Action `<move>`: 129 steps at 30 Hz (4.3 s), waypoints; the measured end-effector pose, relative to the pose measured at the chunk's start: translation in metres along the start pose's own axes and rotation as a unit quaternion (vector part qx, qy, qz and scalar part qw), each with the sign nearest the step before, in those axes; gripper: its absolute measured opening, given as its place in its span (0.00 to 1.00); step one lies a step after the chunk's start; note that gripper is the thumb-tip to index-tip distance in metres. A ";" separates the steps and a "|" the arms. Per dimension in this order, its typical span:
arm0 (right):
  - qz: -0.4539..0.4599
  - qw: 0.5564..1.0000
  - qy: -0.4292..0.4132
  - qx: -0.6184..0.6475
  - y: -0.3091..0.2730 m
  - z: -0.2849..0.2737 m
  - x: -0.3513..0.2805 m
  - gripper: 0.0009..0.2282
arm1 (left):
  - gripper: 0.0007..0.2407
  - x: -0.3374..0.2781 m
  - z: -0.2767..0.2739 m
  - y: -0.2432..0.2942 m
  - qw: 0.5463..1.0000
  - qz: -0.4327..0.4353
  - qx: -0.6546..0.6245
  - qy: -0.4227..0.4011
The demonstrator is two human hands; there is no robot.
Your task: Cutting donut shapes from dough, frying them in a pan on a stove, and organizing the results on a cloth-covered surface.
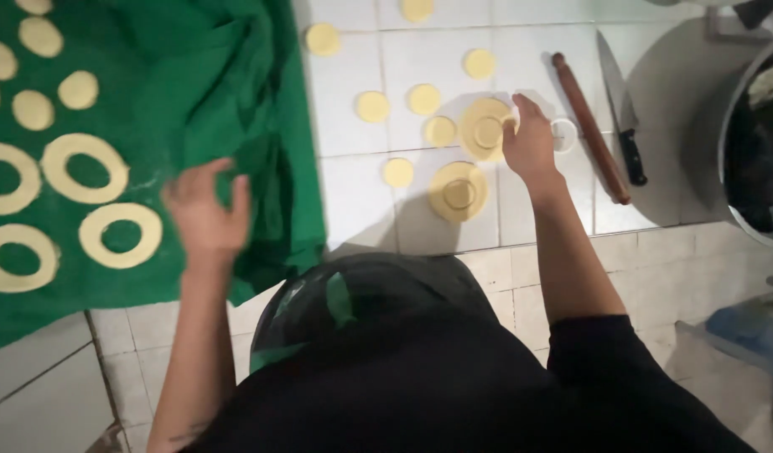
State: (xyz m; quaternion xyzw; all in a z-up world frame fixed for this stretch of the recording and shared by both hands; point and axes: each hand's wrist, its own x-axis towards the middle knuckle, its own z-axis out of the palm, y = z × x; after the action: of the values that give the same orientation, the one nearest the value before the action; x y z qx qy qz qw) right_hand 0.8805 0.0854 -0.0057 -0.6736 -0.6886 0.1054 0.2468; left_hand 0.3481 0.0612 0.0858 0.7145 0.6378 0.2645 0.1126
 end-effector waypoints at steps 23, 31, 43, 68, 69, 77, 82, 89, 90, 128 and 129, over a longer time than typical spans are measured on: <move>0.218 0.965 -0.120 0.078 0.020 0.015 0.047 0.05 | 0.09 0.124 0.342 0.247 0.944 -0.011 -0.042 -0.327; 0.068 0.992 -0.033 0.103 0.038 0.026 0.020 0.01 | 0.13 0.117 0.364 0.245 0.926 0.021 -0.034 -0.375; 0.062 0.982 -0.112 0.142 0.026 -0.037 0.003 0.07 | 0.08 0.114 0.335 0.241 0.925 0.085 -0.067 -0.365; 0.107 0.679 -0.457 0.565 -0.312 0.027 0.104 0.11 | 0.26 -0.011 0.025 0.045 0.330 -0.080 -0.932 -0.130; 0.106 0.676 -0.465 0.561 -0.319 0.041 0.096 0.11 | 0.26 -0.013 0.019 0.034 0.330 -0.081 -0.933 -0.121; 0.124 0.594 -0.548 0.576 -0.358 0.092 0.065 0.18 | 0.26 -0.019 -0.031 -0.018 0.492 -0.182 -0.851 0.022; 0.072 0.640 -0.522 0.559 -0.365 0.079 0.069 0.22 | 0.26 -0.010 -0.049 -0.009 0.492 -0.166 -0.855 0.011; 0.058 0.677 -0.492 0.543 -0.315 0.068 0.075 0.16 | 0.28 -0.002 -0.066 0.004 0.445 -0.128 -0.886 -0.032; 0.061 0.679 -0.488 0.545 -0.312 0.064 0.075 0.16 | 0.28 -0.001 -0.066 0.005 0.443 -0.129 -0.886 -0.037; -0.278 0.851 -0.369 0.248 -0.374 0.300 0.140 0.19 | 0.17 0.023 0.004 -0.158 0.591 -0.314 -0.724 0.164; -0.279 0.851 -0.369 0.246 -0.375 0.274 0.127 0.19 | 0.17 0.019 0.008 -0.158 0.590 -0.313 -0.726 0.166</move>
State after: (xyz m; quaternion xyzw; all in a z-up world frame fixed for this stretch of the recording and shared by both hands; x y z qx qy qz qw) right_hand 0.4237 0.2352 -0.0361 -0.2816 -0.8397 0.4392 0.1510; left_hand 0.2183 0.1070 0.0049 0.0965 0.4268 0.7019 0.5620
